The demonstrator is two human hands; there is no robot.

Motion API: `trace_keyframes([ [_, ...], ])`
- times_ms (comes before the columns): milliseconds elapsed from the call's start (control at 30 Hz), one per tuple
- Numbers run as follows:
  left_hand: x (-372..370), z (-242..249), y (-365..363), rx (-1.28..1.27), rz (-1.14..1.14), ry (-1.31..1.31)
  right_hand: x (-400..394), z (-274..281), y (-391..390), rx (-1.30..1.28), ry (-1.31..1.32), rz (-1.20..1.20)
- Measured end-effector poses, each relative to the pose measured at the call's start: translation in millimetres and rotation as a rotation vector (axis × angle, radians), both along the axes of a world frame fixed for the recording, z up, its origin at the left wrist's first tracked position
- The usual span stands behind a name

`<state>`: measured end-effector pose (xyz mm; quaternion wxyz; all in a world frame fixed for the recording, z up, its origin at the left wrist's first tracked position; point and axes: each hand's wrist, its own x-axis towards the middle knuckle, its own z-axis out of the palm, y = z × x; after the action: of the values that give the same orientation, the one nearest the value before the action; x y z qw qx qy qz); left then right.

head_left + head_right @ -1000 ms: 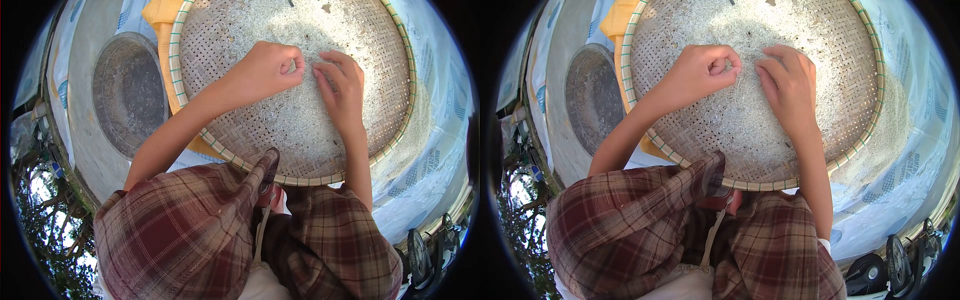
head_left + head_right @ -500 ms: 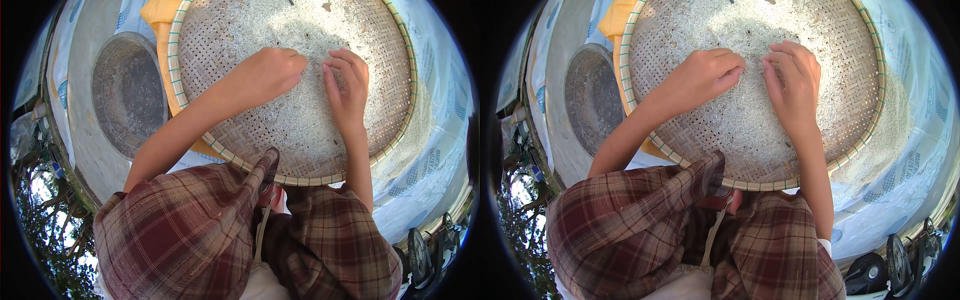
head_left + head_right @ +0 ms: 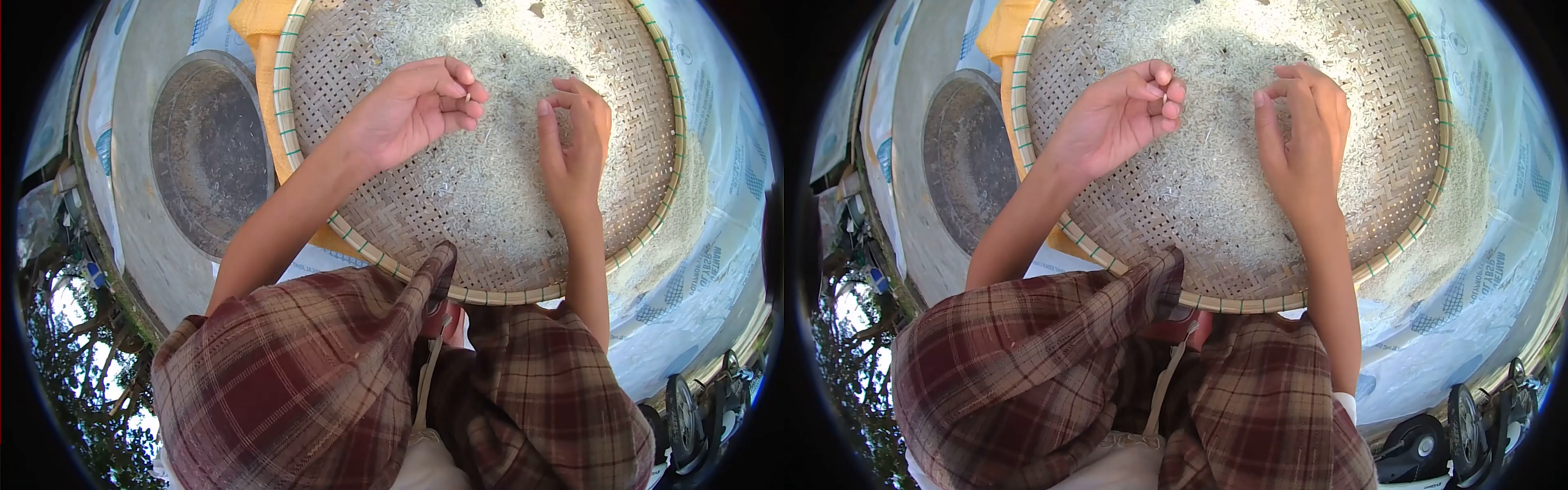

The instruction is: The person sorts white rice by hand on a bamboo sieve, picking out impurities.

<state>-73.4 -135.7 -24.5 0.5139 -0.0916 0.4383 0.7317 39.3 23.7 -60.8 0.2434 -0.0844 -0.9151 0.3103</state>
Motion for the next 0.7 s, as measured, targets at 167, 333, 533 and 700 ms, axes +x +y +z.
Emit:
trace_keyframes([
  [167,-18,-18,-19,0.313,-0.2,-0.017,0,-2,2,-0.002,0.072,-0.073],
  [333,-2,-3,-11,-0.2,-0.321,0.62,1,6,2,0.015,-0.049,0.062],
  [533,15,-13,-13,-0.295,-0.571,1.588,1,5,6,0.072,-0.089,0.153],
  [700,16,-12,-14,-0.38,-0.705,1.729,2,4,8,0.085,-0.121,0.164],
])
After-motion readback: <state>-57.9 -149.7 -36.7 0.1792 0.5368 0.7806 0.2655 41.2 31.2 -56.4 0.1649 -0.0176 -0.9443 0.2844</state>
